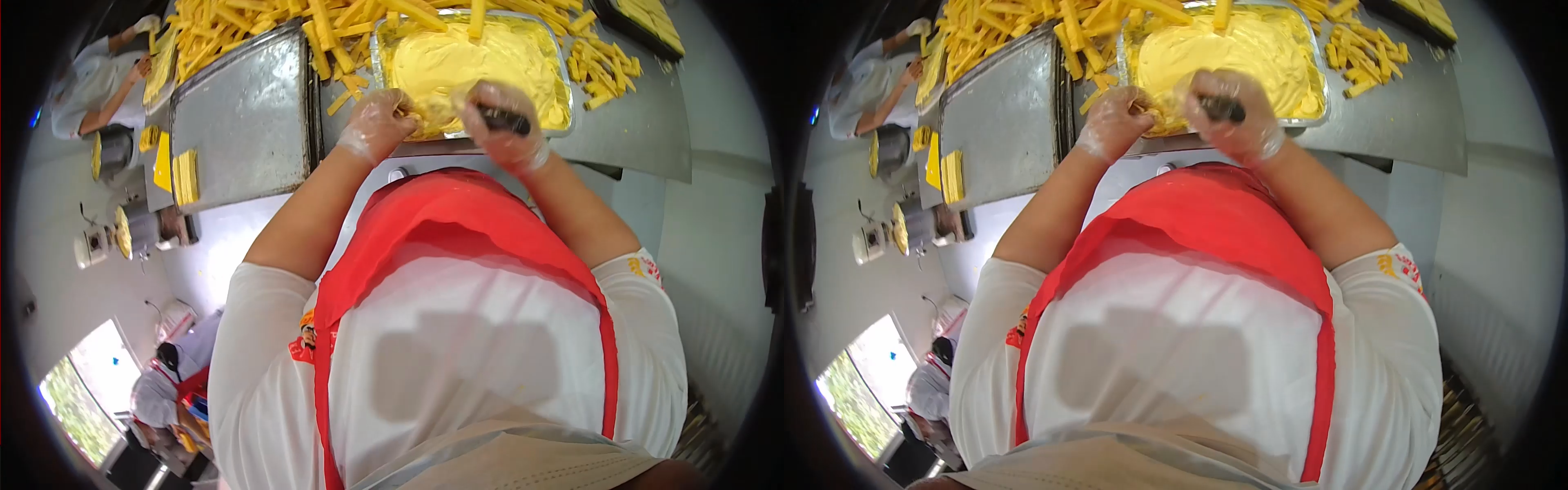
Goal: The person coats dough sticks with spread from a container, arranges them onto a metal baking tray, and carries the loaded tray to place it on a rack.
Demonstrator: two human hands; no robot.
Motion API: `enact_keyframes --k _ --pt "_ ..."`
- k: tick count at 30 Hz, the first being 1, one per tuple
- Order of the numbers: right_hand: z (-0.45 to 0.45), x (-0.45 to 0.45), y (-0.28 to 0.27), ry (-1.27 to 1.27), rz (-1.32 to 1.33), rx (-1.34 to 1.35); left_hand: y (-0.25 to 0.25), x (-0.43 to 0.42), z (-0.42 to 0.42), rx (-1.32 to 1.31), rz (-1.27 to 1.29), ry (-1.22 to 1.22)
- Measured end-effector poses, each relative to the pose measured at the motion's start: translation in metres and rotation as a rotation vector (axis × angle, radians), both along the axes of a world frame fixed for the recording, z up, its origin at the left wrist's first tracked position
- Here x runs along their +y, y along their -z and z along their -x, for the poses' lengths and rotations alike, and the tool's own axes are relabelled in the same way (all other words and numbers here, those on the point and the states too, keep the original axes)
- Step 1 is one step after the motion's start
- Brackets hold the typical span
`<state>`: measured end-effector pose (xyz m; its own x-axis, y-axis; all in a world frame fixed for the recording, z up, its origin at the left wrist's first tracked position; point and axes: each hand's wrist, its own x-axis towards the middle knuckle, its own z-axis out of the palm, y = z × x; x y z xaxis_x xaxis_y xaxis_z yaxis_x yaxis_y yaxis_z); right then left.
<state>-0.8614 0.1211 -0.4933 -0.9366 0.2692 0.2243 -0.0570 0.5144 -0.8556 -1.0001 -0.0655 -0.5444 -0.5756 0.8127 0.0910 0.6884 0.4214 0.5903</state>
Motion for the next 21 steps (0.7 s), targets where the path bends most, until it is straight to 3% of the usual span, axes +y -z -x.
enact_keyframes --k 2,3,5,6,7,9,11,12,13,14,15,16,18,19,21 --pt "0.008 -0.006 0.010 -0.047 -0.408 0.219 -0.003 0.002 0.000 -0.137 -0.048 -0.123" --pt "0.002 -0.007 0.019 0.001 0.140 0.052 -0.004 -0.002 0.001 -0.183 -0.066 -0.094" --pt "0.000 0.023 0.038 0.097 -0.270 0.000 -0.007 -0.023 0.007 -0.275 -0.099 -0.056" --pt "0.001 0.026 0.040 0.104 -0.207 0.037 -0.007 -0.041 0.013 -0.268 -0.104 -0.111" --pt "0.000 0.031 0.042 0.132 -0.420 -0.002 -0.008 -0.064 0.019 -0.131 -0.204 -0.150" --pt "-0.002 0.042 0.064 0.133 -0.209 -0.041 -0.007 -0.112 0.033 0.021 -0.294 -0.204" --pt "0.000 0.034 0.055 0.114 -0.307 -0.024 -0.002 -0.175 0.055 0.183 -0.322 -0.616" --pt "0.003 0.033 0.053 0.117 -0.406 -0.018 0.004 -0.209 0.068 0.126 -0.381 -0.750" --pt "0.003 0.041 0.074 0.115 0.065 -0.066 0.005 -0.235 0.077 0.128 -0.532 -0.834" --pt "0.007 0.039 0.073 0.106 0.068 -0.067 0.013 -0.272 0.092 0.307 -0.286 -0.962" --pt "0.007 0.034 0.066 0.114 -0.106 -0.087 0.028 -0.305 0.104 0.210 -0.302 -1.027" --pt "0.008 0.030 0.062 0.124 -0.282 -0.104 0.047 -0.335 0.116 0.433 -0.077 -1.070" --pt "0.013 0.027 0.063 0.120 -0.166 -0.128 0.061 -0.368 0.126 0.112 0.125 -1.181" --pt "0.015 0.025 0.058 0.117 -0.187 -0.134 0.069 -0.380 0.126 0.108 0.122 -1.180" --pt "0.017 0.021 0.046 0.132 -0.216 -0.137 0.077 -0.386 0.125 0.600 0.381 -1.068"
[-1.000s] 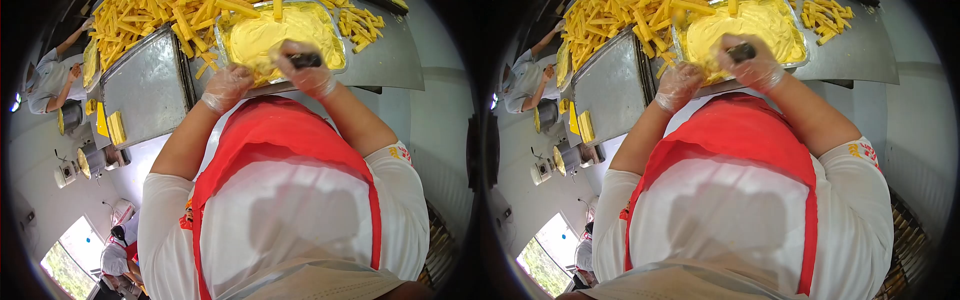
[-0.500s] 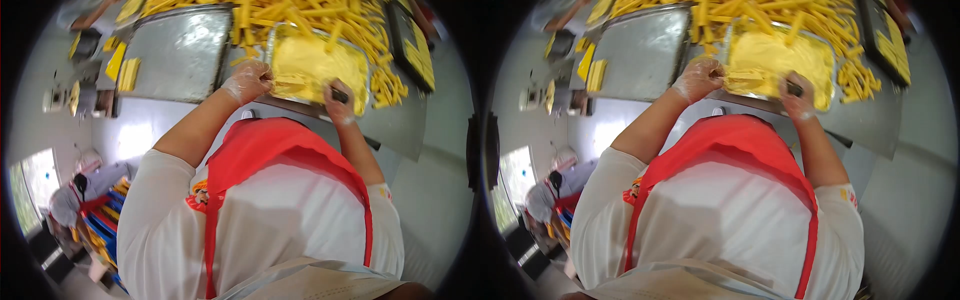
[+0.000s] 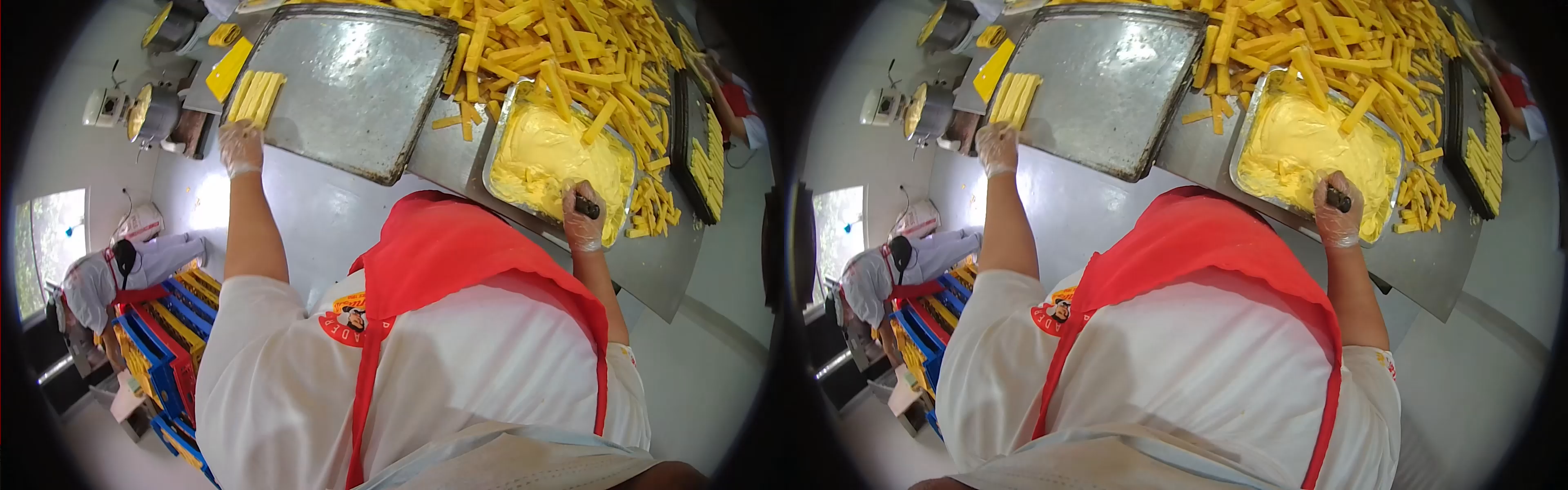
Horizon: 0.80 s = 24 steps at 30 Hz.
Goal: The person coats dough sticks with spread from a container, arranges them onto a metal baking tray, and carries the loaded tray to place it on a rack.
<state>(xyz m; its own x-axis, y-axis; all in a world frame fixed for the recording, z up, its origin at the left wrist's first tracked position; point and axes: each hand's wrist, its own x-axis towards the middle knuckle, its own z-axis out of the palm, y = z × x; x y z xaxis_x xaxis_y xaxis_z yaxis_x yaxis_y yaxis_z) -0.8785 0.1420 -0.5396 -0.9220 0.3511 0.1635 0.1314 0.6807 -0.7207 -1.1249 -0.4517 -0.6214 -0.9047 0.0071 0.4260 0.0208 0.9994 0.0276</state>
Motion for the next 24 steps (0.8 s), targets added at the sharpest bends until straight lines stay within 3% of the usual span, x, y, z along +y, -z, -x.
enact_keyframes --k 1,3,4,5,6,8,10,11,12,13,15,17,20,23,24 --pt "0.000 -0.005 -0.007 -0.026 -0.102 0.003 -0.001 0.005 0.000 0.004 -0.008 0.020" --pt "0.002 -0.019 -0.016 -0.021 -0.214 -0.002 -0.031 0.042 -0.002 0.251 0.013 0.105" --pt "0.007 -0.029 -0.019 -0.148 -0.251 0.218 -0.042 0.071 0.006 0.249 -0.001 0.133" --pt "0.011 -0.037 -0.022 -0.275 -0.291 0.436 -0.055 0.107 0.013 0.143 -0.180 0.280" --pt "0.014 -0.045 -0.027 -0.245 -0.306 0.429 -0.067 0.143 0.018 0.033 -0.355 0.427" --pt "0.019 -0.052 -0.032 -0.297 -0.409 0.111 -0.083 0.223 0.033 -0.064 -0.438 0.716" --pt "0.026 -0.036 -0.012 -0.195 -0.409 0.077 -0.081 0.292 0.055 -0.143 -0.406 0.880" --pt "0.024 -0.030 -0.006 -0.130 -0.405 0.053 -0.070 0.322 0.064 -0.193 -0.617 0.897" --pt "0.023 -0.032 -0.013 -0.099 -0.410 0.048 -0.052 0.352 0.090 -0.187 -0.476 0.809" --pt "0.028 -0.038 -0.028 -0.131 -0.442 0.082 -0.056 0.371 0.097 -0.194 -0.477 0.839" --pt "0.033 -0.057 -0.043 -0.127 -0.477 0.100 -0.076 0.408 0.104 -0.293 -0.271 0.599" --pt "0.032 -0.071 -0.048 -0.357 -0.286 0.142 -0.079 0.431 0.122 -0.400 -0.214 0.584" --pt "0.023 -0.040 -0.007 -0.317 -0.323 0.024 -0.058 0.440 0.153 -0.487 -0.136 0.518" --pt "0.007 -0.009 -0.031 0.129 -0.291 -0.138 -0.063 0.417 0.161 -0.433 -0.319 0.646" --pt "0.006 -0.010 -0.043 0.139 -0.280 -0.151 -0.075 0.406 0.157 -0.420 -0.397 0.709"
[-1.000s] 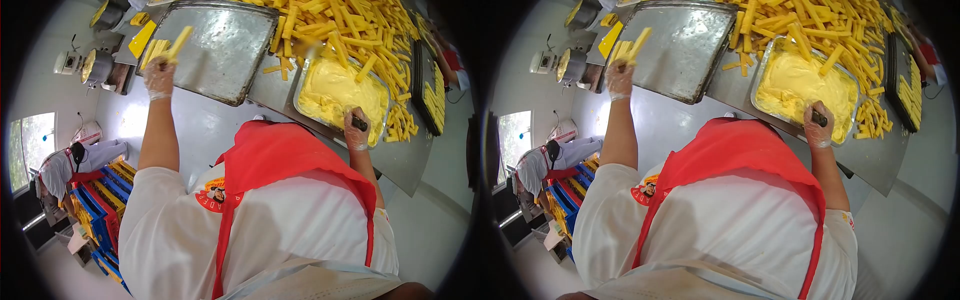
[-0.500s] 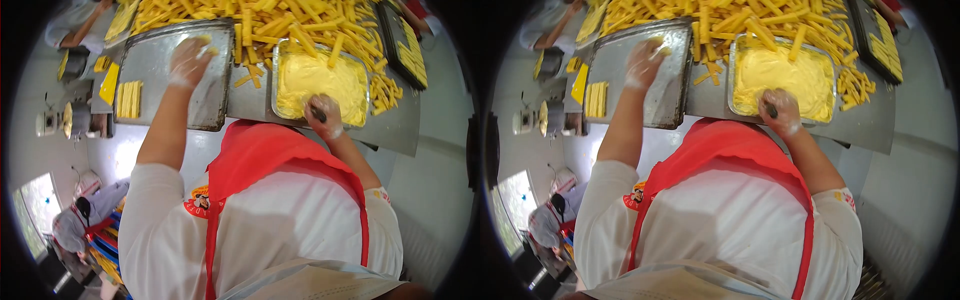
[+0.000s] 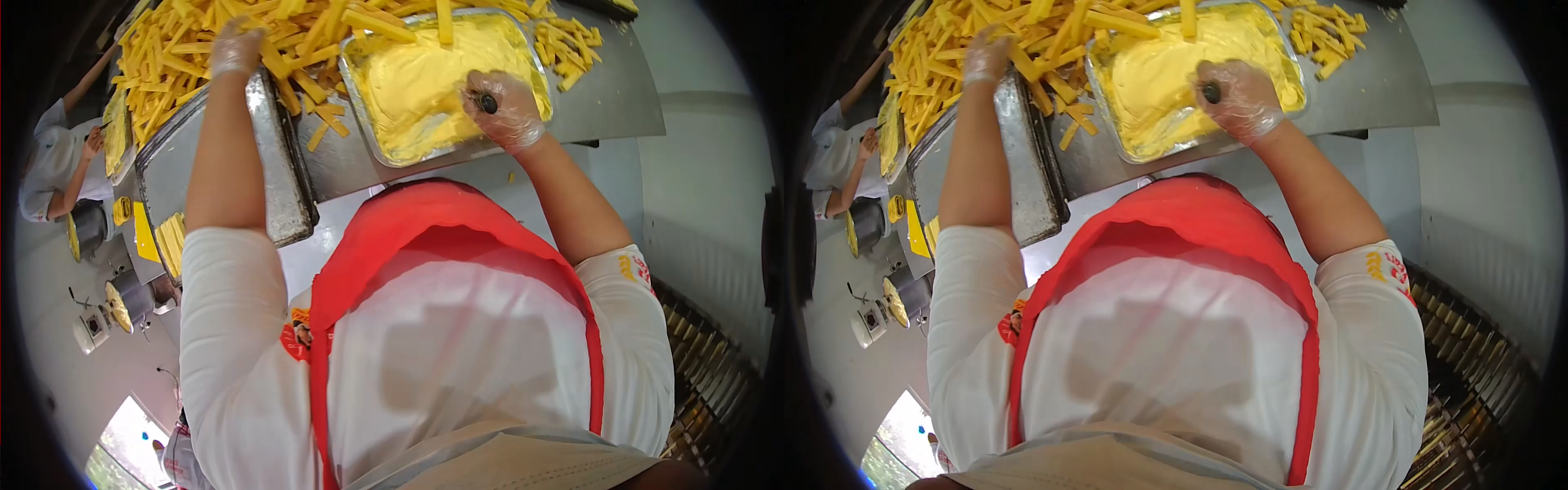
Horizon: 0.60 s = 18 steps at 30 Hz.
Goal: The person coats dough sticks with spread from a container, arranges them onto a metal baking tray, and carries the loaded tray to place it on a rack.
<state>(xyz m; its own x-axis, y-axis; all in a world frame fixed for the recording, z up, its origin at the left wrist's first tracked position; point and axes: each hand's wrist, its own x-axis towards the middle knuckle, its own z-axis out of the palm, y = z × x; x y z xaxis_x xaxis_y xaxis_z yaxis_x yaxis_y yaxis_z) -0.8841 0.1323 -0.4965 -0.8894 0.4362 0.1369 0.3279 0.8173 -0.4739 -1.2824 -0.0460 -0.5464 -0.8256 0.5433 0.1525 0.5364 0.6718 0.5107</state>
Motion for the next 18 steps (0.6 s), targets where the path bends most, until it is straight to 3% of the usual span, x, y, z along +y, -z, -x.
enact_keyframes --k 1,3,4,6,7,8,9,10,11,13,14,16,17,18 --pt "0.002 -0.007 -0.012 -0.134 -0.049 0.108 -0.012 -0.010 -0.008 0.091 -0.105 0.046" --pt "0.005 -0.028 -0.024 -0.332 -0.044 0.194 -0.053 -0.026 -0.055 -0.047 -0.342 0.210" --pt "0.010 -0.036 -0.017 -0.370 0.010 0.168 -0.076 -0.028 -0.098 -0.276 -0.468 0.318" --pt "0.009 -0.038 0.012 -0.401 0.019 0.185 -0.072 -0.031 -0.159 -0.508 -0.591 0.477" --pt "0.006 -0.025 0.024 -0.408 0.027 0.189 -0.057 -0.035 -0.176 -0.480 -0.362 0.392" --pt "0.001 -0.005 0.035 -0.221 0.181 0.160 -0.046 -0.034 -0.203 -0.595 -0.414 0.387" --pt "-0.005 0.011 0.042 -0.035 0.332 0.127 -0.037 -0.030 -0.219 -0.351 -0.297 0.459" --pt "-0.011 0.025 0.033 0.000 0.206 0.094 -0.026 -0.026 -0.229 -0.150 -0.265 0.567" --pt "-0.011 0.036 0.018 0.034 0.079 0.059 -0.010 -0.025 -0.234 -0.152 -0.259 0.551" --pt "-0.006 0.023 -0.014 -0.008 0.087 0.112 0.019 -0.021 -0.241 -0.013 -0.121 0.498" --pt "-0.004 0.012 -0.023 -0.033 0.088 0.172 0.027 -0.017 -0.245 -0.011 -0.118 0.487" --pt "0.000 -0.015 -0.016 -0.128 0.224 0.252 0.035 -0.009 -0.254 -0.457 -0.292 0.306" --pt "0.001 -0.024 -0.012 -0.216 0.357 0.331 0.027 -0.008 -0.256 -0.451 -0.291 0.300" --pt "0.001 -0.026 -0.012 -0.171 0.276 0.304 0.013 -0.009 -0.258 -0.404 -0.200 0.321"
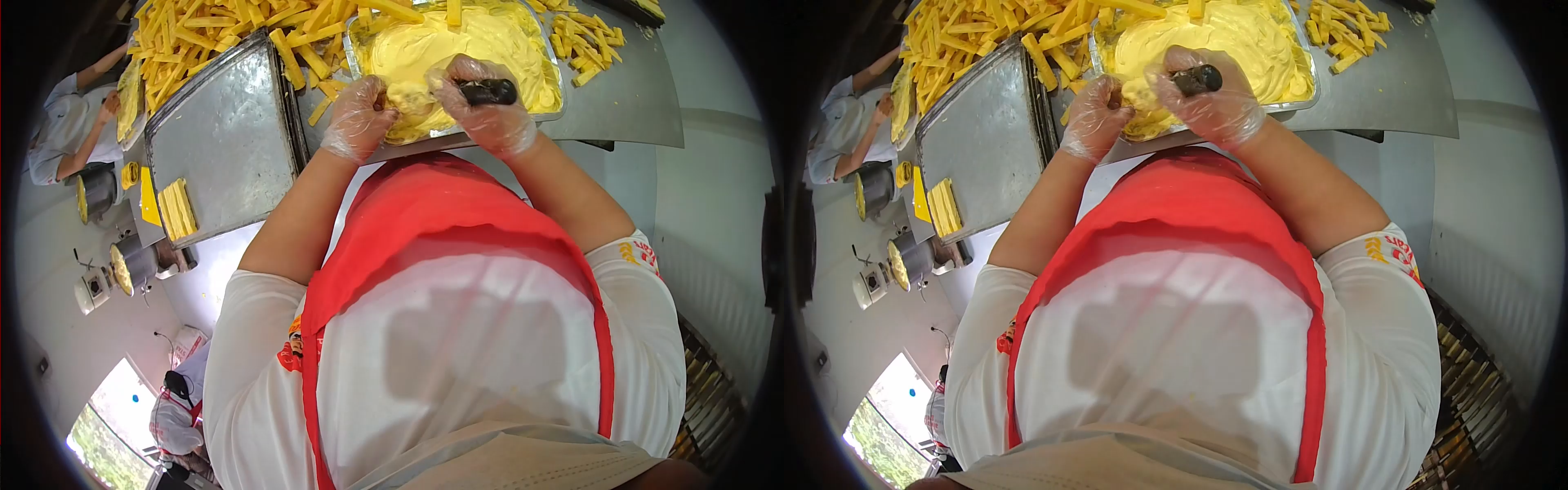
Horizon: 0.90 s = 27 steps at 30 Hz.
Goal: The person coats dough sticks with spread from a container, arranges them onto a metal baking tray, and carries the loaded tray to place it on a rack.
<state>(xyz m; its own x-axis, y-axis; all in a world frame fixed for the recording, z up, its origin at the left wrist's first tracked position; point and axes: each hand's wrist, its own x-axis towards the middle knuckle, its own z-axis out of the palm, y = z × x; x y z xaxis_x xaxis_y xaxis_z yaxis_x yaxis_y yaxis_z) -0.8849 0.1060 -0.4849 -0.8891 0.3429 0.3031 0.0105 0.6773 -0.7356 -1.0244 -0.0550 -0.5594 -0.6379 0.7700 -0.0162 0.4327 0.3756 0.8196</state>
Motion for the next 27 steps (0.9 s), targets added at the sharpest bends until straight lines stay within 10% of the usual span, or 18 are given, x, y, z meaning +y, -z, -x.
enact_keyframes --k 14,17,19,20,23,27 --pt "-0.014 0.056 0.038 0.032 0.083 -0.176 -0.013 -0.010 -0.010 0.696 0.011 0.384" --pt "-0.024 0.024 0.007 -0.112 0.392 -0.086 -0.016 -0.007 -0.023 0.434 0.040 0.112" --pt "-0.014 0.015 0.006 -0.190 -0.214 0.188 -0.016 -0.003 -0.023 0.365 0.050 0.028" --pt "-0.018 0.020 0.022 -0.141 0.130 0.037 -0.018 -0.006 -0.021 0.223 0.087 0.031" --pt "-0.021 0.059 0.061 0.029 -0.175 -0.047 -0.034 -0.040 -0.024 0.040 -0.018 -0.048" --pt "-0.023 0.070 0.079 0.022 0.030 -0.076 -0.017 -0.143 -0.001 0.441 -0.073 -0.440"
